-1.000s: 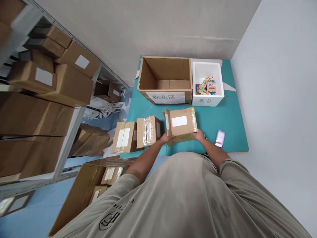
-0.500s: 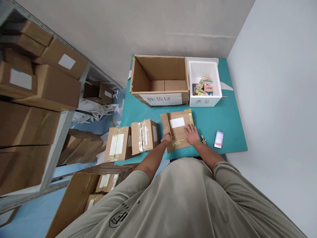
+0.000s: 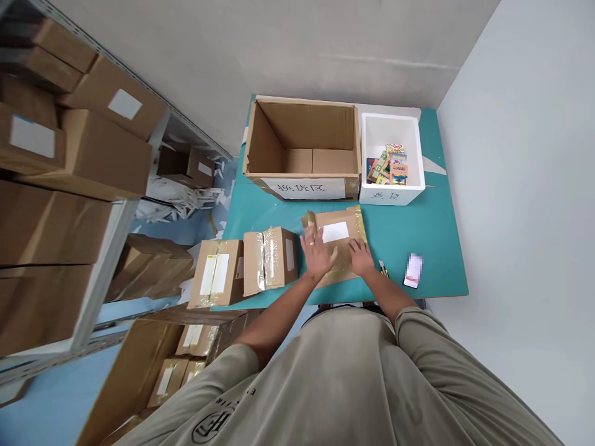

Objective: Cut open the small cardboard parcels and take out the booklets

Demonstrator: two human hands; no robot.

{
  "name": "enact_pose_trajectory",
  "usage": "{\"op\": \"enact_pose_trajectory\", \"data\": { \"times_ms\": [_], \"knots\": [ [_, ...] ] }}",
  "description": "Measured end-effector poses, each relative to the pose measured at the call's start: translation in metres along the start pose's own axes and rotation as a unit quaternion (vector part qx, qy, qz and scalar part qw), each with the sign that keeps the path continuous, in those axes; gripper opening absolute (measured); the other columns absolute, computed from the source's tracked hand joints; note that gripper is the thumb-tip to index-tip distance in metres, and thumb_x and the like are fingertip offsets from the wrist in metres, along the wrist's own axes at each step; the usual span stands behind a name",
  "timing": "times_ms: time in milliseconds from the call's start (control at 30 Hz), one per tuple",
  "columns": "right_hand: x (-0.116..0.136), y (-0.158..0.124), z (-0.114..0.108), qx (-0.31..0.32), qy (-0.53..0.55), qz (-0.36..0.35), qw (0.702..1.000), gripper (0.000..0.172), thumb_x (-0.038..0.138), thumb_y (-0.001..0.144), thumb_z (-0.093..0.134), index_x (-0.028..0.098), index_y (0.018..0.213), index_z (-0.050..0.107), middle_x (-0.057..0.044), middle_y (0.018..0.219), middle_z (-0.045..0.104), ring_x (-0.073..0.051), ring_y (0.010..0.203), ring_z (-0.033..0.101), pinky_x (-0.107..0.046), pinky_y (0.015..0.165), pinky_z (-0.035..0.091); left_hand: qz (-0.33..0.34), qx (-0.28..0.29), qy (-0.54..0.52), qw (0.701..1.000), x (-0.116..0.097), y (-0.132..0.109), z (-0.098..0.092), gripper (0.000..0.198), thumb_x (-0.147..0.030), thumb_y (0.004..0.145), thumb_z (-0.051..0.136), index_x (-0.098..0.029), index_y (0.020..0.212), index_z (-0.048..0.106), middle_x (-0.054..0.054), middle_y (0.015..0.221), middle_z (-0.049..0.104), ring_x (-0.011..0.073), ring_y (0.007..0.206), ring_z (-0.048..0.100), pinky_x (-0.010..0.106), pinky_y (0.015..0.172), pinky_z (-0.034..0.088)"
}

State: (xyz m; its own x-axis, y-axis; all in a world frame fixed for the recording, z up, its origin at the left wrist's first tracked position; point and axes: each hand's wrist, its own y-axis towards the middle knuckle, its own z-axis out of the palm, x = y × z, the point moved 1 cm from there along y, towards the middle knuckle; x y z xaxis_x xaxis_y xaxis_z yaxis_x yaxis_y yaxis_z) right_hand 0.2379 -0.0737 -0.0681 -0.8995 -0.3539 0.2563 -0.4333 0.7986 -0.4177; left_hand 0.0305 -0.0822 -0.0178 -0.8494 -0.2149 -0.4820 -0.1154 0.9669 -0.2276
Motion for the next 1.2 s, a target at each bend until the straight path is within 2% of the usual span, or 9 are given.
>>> {"op": "enact_pose_trajectory", "data": {
  "times_ms": [100, 200, 367, 500, 633, 733, 867, 1100, 1200],
  "knots": [
    [0.0, 0.0, -0.018, -0.031, -0.004, -0.016, 0.999, 0.079, 0.039, 0.11, 0.064, 0.016, 0.185, 0.052, -0.021, 0.191, 0.046, -0.047, 0.179, 0.028, -0.062, 0.144, 0.024, 0.057, 0.023, 0.003, 0.998, -0.016, 0.078, -0.016, 0.115, -0.067, 0.106, 0.073, -0.019, 0.195, 0.018, 0.023, 0.202, 0.012, 0.0496, 0.188, -0.006, 0.069, 0.149, 0.004],
    [-0.002, -0.004, -0.032, -0.047, -0.01, -0.023, 0.999, 0.076, 0.039, 0.112, 0.062, 0.017, 0.184, 0.053, -0.021, 0.188, 0.051, -0.047, 0.175, 0.035, -0.061, 0.141, 0.028, 0.073, 0.124, 0.036, 0.989, -0.02, 0.155, -0.019, 0.131, -0.077, 0.096, 0.083, -0.016, 0.194, 0.021, 0.03, 0.199, 0.018, 0.0531, 0.187, 0.005, 0.07, 0.148, 0.008],
    [-0.01, -0.019, -0.033, -0.049, 0.002, -0.021, 0.999, 0.074, 0.04, 0.113, 0.065, 0.021, 0.184, 0.054, -0.02, 0.19, 0.048, -0.045, 0.174, 0.037, -0.058, 0.138, 0.033, 0.019, 0.269, 0.045, 0.962, -0.002, 0.206, -0.012, 0.145, -0.083, 0.071, 0.102, -0.021, 0.187, 0.042, 0.035, 0.177, 0.058, 0.0574, 0.173, 0.043, 0.071, 0.141, 0.027],
    [-0.021, -0.019, -0.025, -0.082, 0.064, 0.096, 0.99, 0.097, 0.044, 0.106, 0.076, 0.02, 0.192, 0.036, -0.023, 0.196, 0.033, -0.048, 0.173, 0.04, -0.058, 0.136, 0.038, -0.002, 0.286, 0.044, 0.957, 0.005, 0.196, -0.005, 0.123, -0.072, 0.056, 0.115, -0.019, 0.159, 0.072, 0.03, 0.159, 0.074, 0.0529, 0.151, 0.068, 0.053, 0.123, 0.054],
    [-0.034, -0.002, -0.022, -0.054, 0.167, 0.197, 0.965, 0.116, 0.043, 0.098, 0.085, 0.016, 0.192, 0.024, -0.028, 0.175, 0.061, -0.046, 0.157, 0.062, -0.056, 0.128, 0.047, -0.018, 0.297, 0.034, 0.954, 0.005, 0.168, 0.002, 0.095, -0.062, 0.053, 0.118, -0.022, 0.131, 0.084, 0.024, 0.149, 0.082, 0.0501, 0.143, 0.074, 0.046, 0.111, 0.061],
    [-0.039, 0.008, -0.022, -0.021, 0.237, 0.214, 0.947, 0.098, 0.039, 0.092, 0.092, 0.017, 0.176, 0.048, -0.022, 0.15, 0.079, -0.042, 0.137, 0.076, -0.05, 0.116, 0.055, -0.021, 0.303, 0.001, 0.953, 0.006, 0.146, 0.002, 0.093, -0.057, 0.057, 0.116, -0.022, 0.136, 0.081, 0.02, 0.145, 0.084, 0.0464, 0.136, 0.079, 0.042, 0.106, 0.062],
    [-0.033, 0.011, -0.023, -0.04, 0.29, 0.202, 0.935, 0.068, 0.035, 0.089, 0.096, 0.022, 0.148, 0.064, -0.013, 0.125, 0.085, -0.037, 0.117, 0.081, -0.042, 0.099, 0.06, -0.009, 0.304, 0.015, 0.953, 0.01, 0.127, -0.014, 0.092, -0.053, 0.066, 0.112, -0.02, 0.145, 0.077, 0.02, 0.148, 0.082, 0.0434, 0.135, 0.079, 0.039, 0.103, 0.062],
    [-0.011, -0.012, -0.041, -0.119, 0.287, 0.111, 0.944, 0.045, 0.037, 0.097, 0.089, 0.025, 0.131, 0.063, -0.012, 0.122, 0.082, -0.037, 0.118, 0.077, -0.039, 0.093, 0.058, 0.08, 0.285, -0.029, 0.955, 0.011, 0.099, -0.079, 0.114, -0.065, 0.066, 0.107, -0.026, 0.165, 0.066, 0.015, 0.154, 0.081, 0.0413, 0.139, 0.077, 0.039, 0.105, 0.063],
    [0.001, -0.026, -0.057, -0.138, 0.279, 0.041, 0.949, 0.033, 0.04, 0.099, 0.086, 0.026, 0.122, 0.066, -0.012, 0.117, 0.082, -0.037, 0.111, 0.077, -0.042, 0.094, 0.058, 0.153, 0.286, -0.088, 0.942, 0.008, 0.081, -0.109, 0.102, -0.07, 0.07, 0.101, -0.024, 0.156, 0.073, 0.012, 0.15, 0.083, 0.0395, 0.134, 0.079, 0.039, 0.105, 0.064]
  ]
}}
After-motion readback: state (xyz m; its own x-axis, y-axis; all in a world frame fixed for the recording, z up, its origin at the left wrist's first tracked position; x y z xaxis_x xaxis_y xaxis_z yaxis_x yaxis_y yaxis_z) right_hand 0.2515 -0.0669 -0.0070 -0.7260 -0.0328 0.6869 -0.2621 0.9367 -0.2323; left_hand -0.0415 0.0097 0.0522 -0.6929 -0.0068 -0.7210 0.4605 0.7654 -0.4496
